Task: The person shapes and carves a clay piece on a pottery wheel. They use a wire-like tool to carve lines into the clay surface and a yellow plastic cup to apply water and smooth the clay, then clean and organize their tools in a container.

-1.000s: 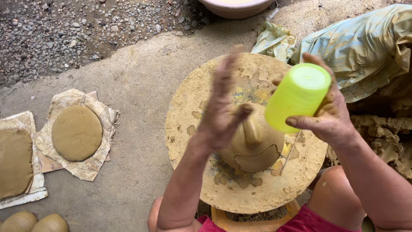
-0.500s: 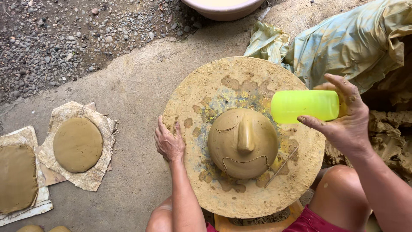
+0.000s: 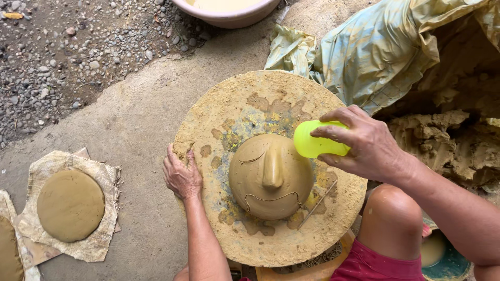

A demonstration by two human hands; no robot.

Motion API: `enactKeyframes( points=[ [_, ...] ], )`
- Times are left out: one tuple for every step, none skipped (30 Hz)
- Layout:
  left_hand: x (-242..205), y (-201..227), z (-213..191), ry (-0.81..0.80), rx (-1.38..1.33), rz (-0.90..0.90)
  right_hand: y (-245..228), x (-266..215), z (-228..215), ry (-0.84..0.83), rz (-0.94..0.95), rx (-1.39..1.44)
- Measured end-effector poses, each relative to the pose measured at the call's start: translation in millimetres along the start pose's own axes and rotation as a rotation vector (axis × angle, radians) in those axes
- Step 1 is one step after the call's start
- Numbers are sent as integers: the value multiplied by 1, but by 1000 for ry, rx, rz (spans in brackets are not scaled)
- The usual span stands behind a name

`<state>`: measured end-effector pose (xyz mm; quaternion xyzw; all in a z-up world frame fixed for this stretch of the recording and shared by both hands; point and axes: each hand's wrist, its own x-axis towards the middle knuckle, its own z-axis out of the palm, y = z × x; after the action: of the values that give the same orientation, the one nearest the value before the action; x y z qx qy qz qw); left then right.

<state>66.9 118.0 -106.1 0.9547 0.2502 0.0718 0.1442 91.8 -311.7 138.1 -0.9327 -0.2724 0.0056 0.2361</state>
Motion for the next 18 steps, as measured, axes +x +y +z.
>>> enactKeyframes(
  points=[
    [1,2,-1,18,0,14,-1,1,1,13,-26,4],
    [2,6,-1,18,-9,23,-1,3,3,27,-53,9],
    [1,7,-3,20,-16,27,-2,4,4,39,-84,15],
    [1,9,-4,22,-23,31,-3,3,5,39,-85,26],
    [1,11,-6,34,-25,44,-4,3,6,39,-88,37],
    [1,12,-7,47,-28,57,-4,3,6,38,-90,48],
    [1,14,-8,59,-32,70,-4,2,7,29,-89,41],
    [1,15,-9,60,-33,74,-3,2,7,21,-87,34],
    [1,16,-10,62,-35,80,-3,2,8,13,-84,27],
    [2,17,-11,63,-37,85,-2,2,9,7,-84,21],
    [3,18,-11,58,-47,82,-1,3,9,2,-84,14],
    [3,18,-11,52,-57,79,-1,3,10,-3,-84,7],
    [3,18,-11,46,-65,72,0,4,11,0,-96,3],
    [4,18,-10,48,-51,79,0,5,12,3,-107,0],
    [5,17,-9,50,-37,85,0,6,12,7,-120,-3],
    [7,17,-9,52,-22,90,0,7,13,2,-119,-3],
    [8,16,-8,32,-24,76,0,7,13,-4,-116,-3],
    [10,16,-7,13,-26,62,0,7,14,-10,-112,-2]
  ],
)
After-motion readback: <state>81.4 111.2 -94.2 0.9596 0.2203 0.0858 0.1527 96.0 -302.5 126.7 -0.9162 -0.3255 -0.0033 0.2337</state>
